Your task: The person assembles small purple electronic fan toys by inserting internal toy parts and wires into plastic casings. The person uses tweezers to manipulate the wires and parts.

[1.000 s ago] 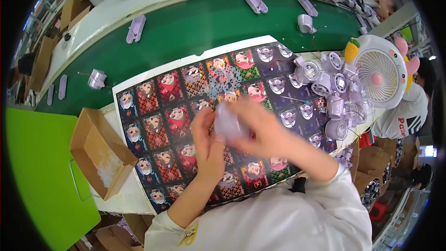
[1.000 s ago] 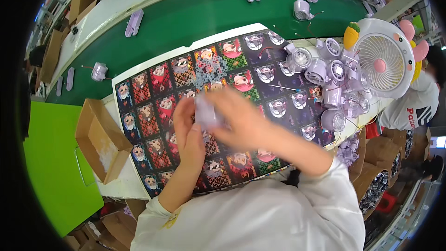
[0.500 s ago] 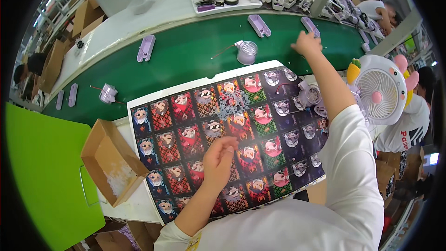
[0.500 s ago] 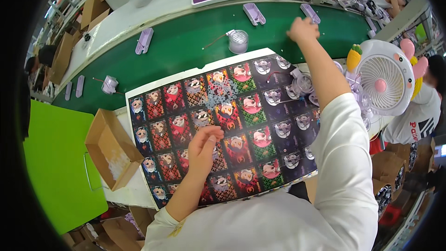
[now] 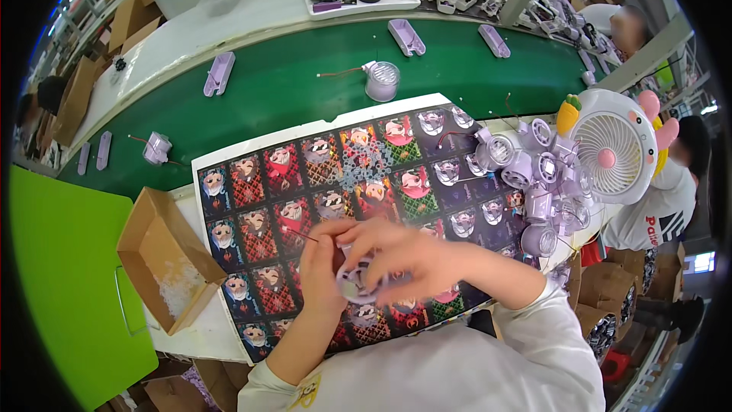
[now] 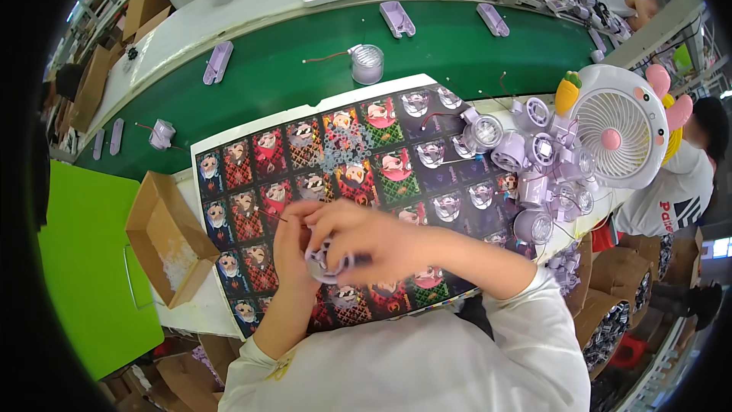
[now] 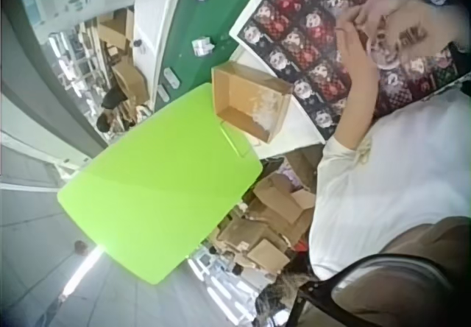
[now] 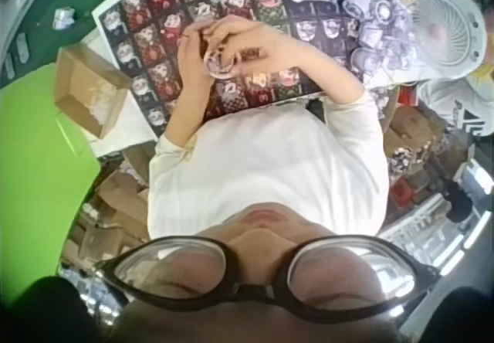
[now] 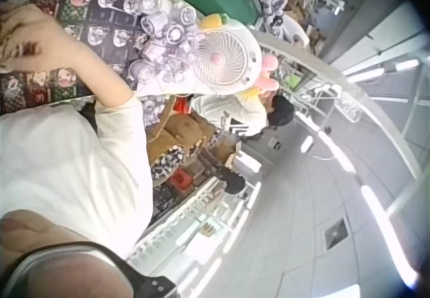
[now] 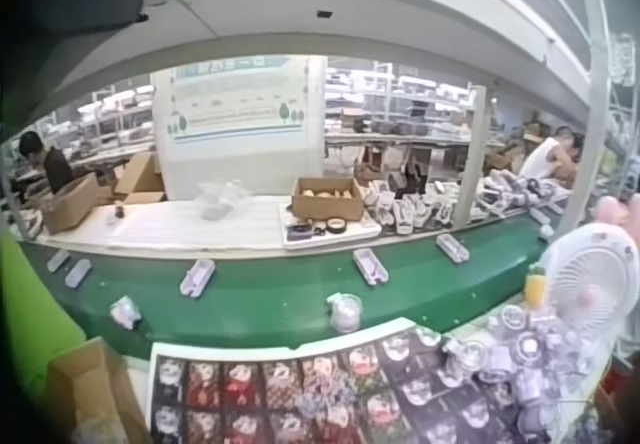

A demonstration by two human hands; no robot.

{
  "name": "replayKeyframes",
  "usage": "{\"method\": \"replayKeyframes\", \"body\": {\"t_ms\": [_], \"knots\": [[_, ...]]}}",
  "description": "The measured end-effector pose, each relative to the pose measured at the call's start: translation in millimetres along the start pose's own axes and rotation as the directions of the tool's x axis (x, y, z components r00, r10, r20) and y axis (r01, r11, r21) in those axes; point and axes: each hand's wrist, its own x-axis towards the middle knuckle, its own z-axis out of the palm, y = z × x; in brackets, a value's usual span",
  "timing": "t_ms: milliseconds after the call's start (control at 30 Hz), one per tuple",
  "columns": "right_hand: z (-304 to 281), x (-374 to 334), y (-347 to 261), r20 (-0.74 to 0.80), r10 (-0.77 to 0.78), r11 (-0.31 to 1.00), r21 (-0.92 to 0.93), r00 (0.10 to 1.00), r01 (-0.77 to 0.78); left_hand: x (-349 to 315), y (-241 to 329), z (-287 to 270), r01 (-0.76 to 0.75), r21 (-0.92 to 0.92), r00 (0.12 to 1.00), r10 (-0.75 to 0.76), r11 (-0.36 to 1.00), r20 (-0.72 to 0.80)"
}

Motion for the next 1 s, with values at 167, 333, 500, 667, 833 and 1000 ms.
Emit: {"method": "replayKeyframes", "body": {"t_ms": [167,333,500,667,833,1000], "knots": [[-18.6,-13.1,63.3,-0.582,0.292,0.704,-0.407,0.759,-0.582,-3.0,4.8,29.5,-0.451,0.833,0.882,0.303,0.320,0.362],[-16.4,-8.0,79.8,-0.587,0.330,0.468,-0.578,0.739,-0.668,-7.8,-2.4,27.4,-0.531,0.802,0.837,0.318,0.273,0.446],[-21.3,-11.7,69.2,-0.587,0.274,0.477,-0.605,0.762,-0.638,-5.4,11.2,29.7,-0.671,0.729,0.703,0.431,0.137,0.566],[-22.7,-1.7,-46.9,-0.240,0.440,0.891,-0.002,0.866,-0.453,-8.8,21.7,28.8,-0.685,0.691,0.705,0.453,0.231,0.546],[-9.5,-3.8,-81.8,-0.203,0.421,0.867,-0.196,0.884,-0.458,-7.4,23.9,32.0,-0.697,0.688,0.696,0.424,0.202,0.580],[-4.9,-3.2,-89.7,-0.274,0.442,0.809,-0.289,0.854,-0.511,-8.1,25.1,36.8,-0.702,0.711,0.665,0.404,0.050,0.628]]}}
